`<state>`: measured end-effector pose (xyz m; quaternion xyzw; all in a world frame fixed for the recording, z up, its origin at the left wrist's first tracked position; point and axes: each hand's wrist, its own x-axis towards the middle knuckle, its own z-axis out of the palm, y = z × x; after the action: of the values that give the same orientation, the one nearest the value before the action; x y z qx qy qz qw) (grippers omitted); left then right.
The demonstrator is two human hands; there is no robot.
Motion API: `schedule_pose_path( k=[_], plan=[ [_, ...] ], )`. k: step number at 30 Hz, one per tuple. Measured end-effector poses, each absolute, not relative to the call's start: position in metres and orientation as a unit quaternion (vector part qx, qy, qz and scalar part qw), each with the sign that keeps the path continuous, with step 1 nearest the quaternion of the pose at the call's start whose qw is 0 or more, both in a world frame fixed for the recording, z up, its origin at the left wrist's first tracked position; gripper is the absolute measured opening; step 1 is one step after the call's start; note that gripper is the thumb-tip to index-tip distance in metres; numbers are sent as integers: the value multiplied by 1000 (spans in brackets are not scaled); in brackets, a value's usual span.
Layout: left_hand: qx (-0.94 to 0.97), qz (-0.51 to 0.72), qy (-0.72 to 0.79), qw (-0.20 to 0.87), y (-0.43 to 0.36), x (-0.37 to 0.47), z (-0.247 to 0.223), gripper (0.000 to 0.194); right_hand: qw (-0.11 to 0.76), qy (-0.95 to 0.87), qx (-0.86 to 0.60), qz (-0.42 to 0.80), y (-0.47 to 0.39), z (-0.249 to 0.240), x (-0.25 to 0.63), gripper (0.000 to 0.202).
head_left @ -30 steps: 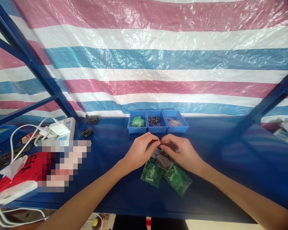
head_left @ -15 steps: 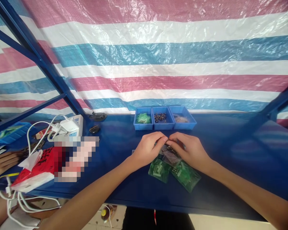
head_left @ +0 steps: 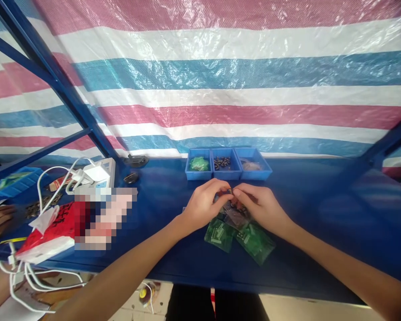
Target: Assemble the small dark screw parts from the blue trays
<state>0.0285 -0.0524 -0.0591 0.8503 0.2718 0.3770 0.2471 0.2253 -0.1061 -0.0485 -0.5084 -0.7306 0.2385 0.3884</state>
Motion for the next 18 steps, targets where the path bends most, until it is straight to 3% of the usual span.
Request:
schedule_pose_path(
  k=[8, 18],
  plan=[
    [851, 359, 276, 268, -53, 31, -57, 23, 395, -779, -476, 102, -106, -56, 228, 8],
    [869, 321, 274, 258, -51, 28, -54, 33, 379, -802, -457, 59, -109, -59, 228, 8]
  ],
)
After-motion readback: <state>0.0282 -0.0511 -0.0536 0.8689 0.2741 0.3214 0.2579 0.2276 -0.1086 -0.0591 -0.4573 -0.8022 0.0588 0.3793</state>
